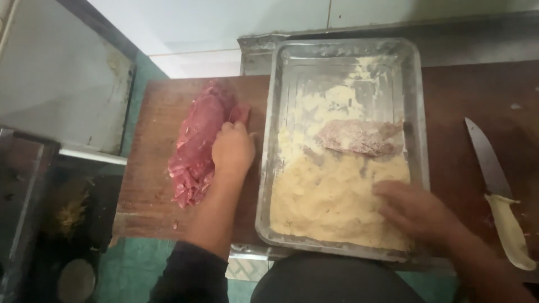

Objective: Breading slices of raw meat in a tray of breadcrumbs for preparation.

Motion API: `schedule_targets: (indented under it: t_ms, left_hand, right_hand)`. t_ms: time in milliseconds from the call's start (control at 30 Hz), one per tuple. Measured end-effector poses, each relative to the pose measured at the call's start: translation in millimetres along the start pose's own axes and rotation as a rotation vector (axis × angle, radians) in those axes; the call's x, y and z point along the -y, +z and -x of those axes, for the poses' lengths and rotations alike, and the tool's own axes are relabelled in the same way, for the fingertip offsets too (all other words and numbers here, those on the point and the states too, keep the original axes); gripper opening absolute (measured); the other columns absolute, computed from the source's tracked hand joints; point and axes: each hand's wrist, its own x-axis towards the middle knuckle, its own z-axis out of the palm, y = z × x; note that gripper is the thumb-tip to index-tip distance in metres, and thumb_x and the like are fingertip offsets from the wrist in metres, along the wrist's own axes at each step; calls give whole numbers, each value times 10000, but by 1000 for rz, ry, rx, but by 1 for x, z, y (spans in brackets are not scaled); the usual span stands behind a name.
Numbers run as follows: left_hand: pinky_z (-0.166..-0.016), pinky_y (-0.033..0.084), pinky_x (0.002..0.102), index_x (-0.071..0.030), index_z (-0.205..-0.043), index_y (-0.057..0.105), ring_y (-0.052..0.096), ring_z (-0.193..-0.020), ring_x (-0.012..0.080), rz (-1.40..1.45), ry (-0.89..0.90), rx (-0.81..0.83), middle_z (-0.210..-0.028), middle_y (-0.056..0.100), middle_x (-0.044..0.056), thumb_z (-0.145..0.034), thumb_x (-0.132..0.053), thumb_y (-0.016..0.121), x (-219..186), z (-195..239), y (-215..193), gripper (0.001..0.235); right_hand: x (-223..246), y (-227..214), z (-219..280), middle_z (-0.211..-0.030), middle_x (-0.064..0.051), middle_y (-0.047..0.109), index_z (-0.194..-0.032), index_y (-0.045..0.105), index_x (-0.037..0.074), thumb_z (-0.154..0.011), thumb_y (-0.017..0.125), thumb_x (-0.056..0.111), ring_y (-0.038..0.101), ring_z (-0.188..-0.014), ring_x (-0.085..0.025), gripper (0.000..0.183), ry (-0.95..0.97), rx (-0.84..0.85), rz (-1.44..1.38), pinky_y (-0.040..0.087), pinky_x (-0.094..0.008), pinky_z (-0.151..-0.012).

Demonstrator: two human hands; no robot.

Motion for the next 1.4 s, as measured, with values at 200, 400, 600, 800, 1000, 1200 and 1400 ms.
schedule_targets:
  t_ms: [200, 400, 600, 800, 1000, 1200, 1400]
  left_hand:
    - [-750, 590, 501, -7, -1075, 686, 723, -858, 447, 22, -103, 266, -970, 732, 233, -982, -211, 523, -6, -28, -21, 276]
    - [-779, 524, 443, -5, -973, 743, 677, -810, 403, 414, -267, 366, -835, 740, 181, -1008, -480, 422, -8, -15, -76, 575]
    - [-618, 452, 235, -48, -1006, 695, 543, -648, 123, 1492, -454, 73, -752, 619, 21, -881, 21, 524, 37, -5, -39, 223]
    - [-861, 510, 341, -80, -930, 698, 632, -893, 222, 1126, 103, -123, -866, 645, 115, -840, 22, 625, -67, 47, -131, 154]
    - [-707, 574, 342, -198, -891, 728, 703, -847, 234, 473, 789, 86, -955, 703, -2, -863, -279, 621, -102, 103, -76, 137]
    - [-508, 598, 376, -145, -982, 573, 722, -602, 280, -7, 435, 416, -945, 529, 51, -786, -290, 741, -70, 126, -2, 296]
    - [-903, 609, 411, -115, -1254, 634, 725, -1100, 363, 850, 183, 546, -1170, 670, 153, -851, -187, 646, -115, 105, -82, 410]
  right_hand:
    - [9, 1, 18, -1383, 4, 681, -1287, 686, 162, -858, 646, 290, 646, -1247, -205, 449, -128, -162, -106, 524, -351, -1024]
    - [-10, 15, 28, -1486, 32, 595, -1349, 648, 240, -893, 619, 333, 600, -1298, -187, 466, -34, -78, 2, 520, -390, -1056]
    - [-7, 35, 30, -1343, 11, 692, -1160, 749, 164, -819, 701, 330, 626, -1187, -244, 382, -341, -235, 132, 492, -401, -986]
    - [-23, 43, 13, -1167, -108, 714, -1084, 733, 138, -878, 677, 360, 685, -1115, -345, 308, -785, -454, 216, 539, -487, -947]
    - [-36, 51, 24, -1085, -47, 710, -1047, 766, 192, -855, 733, 380, 709, -1022, -276, 271, -652, -684, 137, 565, -405, -899]
    - [-51, 81, 31, -964, -76, 690, -1013, 677, 190, -970, 567, 460, 697, -897, -345, 295, -566, -328, 242, 559, -456, -739]
    - [-24, 62, 8, -1252, -104, 675, -1231, 712, 154, -939, 650, 352, 648, -1195, -332, 358, -660, -454, 42, 507, -447, -1010]
